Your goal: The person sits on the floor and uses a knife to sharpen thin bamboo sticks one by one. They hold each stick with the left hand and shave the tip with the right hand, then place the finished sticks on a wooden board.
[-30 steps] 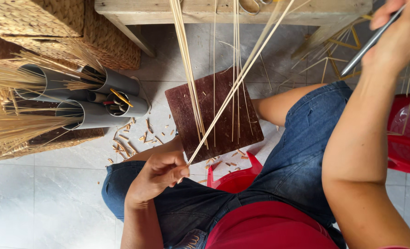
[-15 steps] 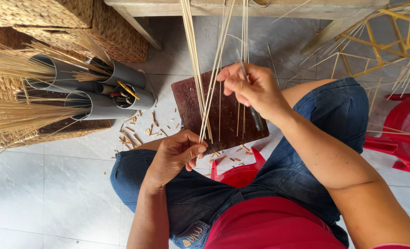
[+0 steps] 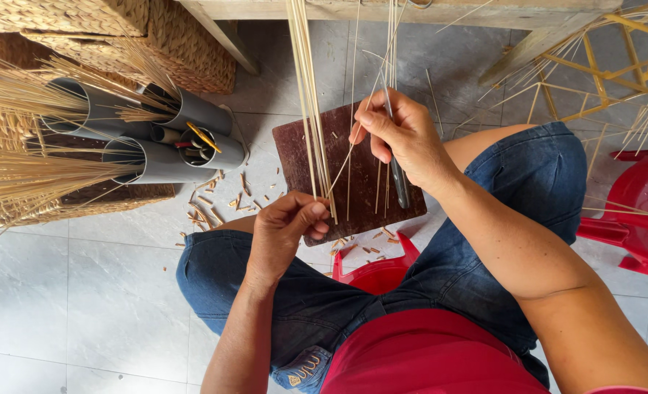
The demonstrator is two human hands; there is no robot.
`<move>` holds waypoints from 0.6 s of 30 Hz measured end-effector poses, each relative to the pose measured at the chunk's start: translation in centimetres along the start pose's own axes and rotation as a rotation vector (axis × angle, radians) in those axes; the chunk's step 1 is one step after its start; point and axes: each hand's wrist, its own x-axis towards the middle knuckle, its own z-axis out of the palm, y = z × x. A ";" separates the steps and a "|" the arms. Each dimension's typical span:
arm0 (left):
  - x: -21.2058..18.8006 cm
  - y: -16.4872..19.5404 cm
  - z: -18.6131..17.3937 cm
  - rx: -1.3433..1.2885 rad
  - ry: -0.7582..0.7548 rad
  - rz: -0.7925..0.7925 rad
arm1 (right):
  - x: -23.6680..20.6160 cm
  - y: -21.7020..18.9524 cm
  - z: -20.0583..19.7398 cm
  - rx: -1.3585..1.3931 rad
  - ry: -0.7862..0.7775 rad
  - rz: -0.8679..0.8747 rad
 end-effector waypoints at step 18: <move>0.9 1.3 2.9 0.137 0.070 0.100 | -1.2 0.2 1.4 -0.015 -0.054 0.084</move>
